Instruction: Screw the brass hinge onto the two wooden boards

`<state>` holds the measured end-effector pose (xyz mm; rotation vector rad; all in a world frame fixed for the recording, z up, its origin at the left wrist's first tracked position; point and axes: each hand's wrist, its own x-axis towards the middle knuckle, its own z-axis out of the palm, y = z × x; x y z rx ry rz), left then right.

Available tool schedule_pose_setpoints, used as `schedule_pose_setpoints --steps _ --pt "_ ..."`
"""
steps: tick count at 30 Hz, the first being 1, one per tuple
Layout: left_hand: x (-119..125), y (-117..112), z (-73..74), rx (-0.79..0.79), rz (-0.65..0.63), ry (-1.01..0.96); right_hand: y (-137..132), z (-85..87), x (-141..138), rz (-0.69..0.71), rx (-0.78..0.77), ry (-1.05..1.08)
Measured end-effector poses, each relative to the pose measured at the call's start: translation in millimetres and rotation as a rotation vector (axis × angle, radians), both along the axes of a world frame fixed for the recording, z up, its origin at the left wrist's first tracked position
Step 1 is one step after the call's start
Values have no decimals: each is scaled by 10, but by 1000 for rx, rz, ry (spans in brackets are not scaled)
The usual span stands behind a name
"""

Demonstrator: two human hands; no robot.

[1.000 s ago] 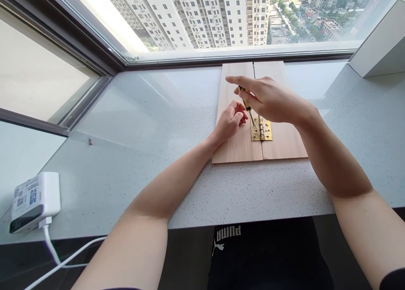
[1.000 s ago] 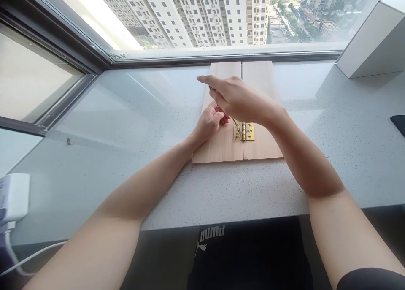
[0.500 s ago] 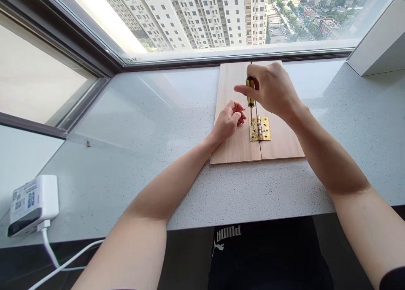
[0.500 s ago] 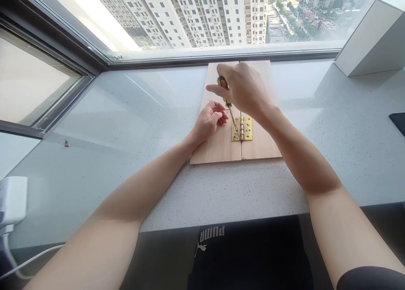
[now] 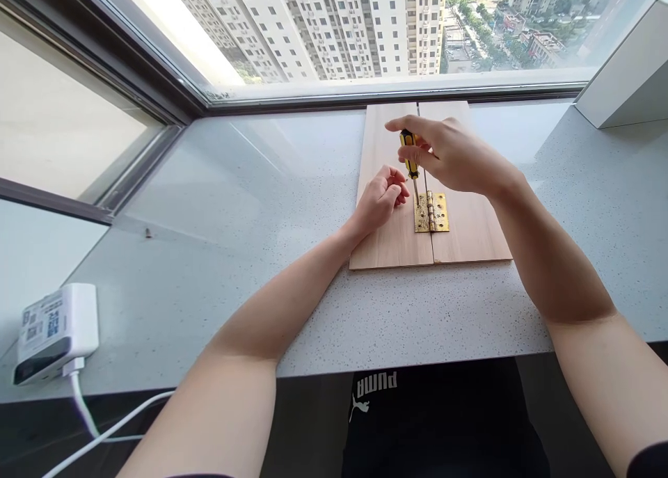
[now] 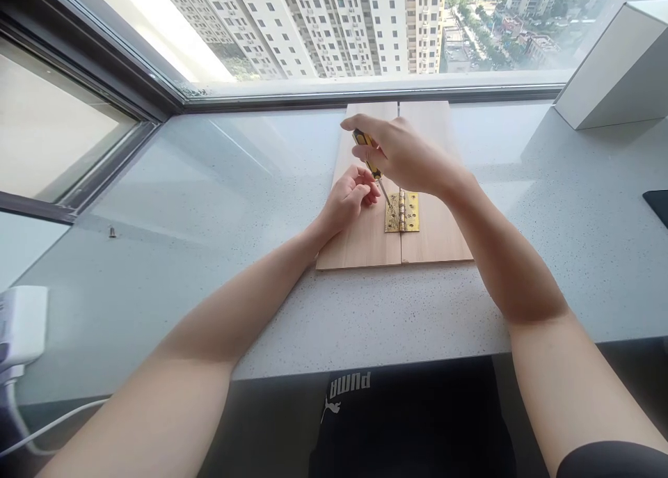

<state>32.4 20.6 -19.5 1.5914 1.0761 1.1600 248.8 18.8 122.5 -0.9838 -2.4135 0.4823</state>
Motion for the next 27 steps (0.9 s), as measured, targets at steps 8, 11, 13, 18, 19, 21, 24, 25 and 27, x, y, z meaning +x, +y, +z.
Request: schedule_pose_setpoints --steps 8,11,13,18,19,21,24,25,27 --pt "-2 1 2 -5 -3 4 95 -40 -32 -152 92 -5" --pt "-10 -10 8 -10 8 13 130 -91 -46 -238 122 -29" --pt "-16 -16 13 -14 16 17 123 -124 -56 -265 138 -38" --pt "-20 -31 38 -19 10 24 64 -131 -37 -171 115 -47" --pt "-18 -33 42 -17 7 24 62 -117 -17 -132 92 -44" --pt "-14 -34 44 -11 -1 18 73 -80 39 -58 48 -27" --pt "-10 -26 33 -7 -9 8 100 -23 125 26 -6 6" --pt "-10 -22 27 -7 -9 7 106 -7 143 47 -15 16" --pt "-12 -16 16 -9 -8 5 109 14 157 65 -16 39"
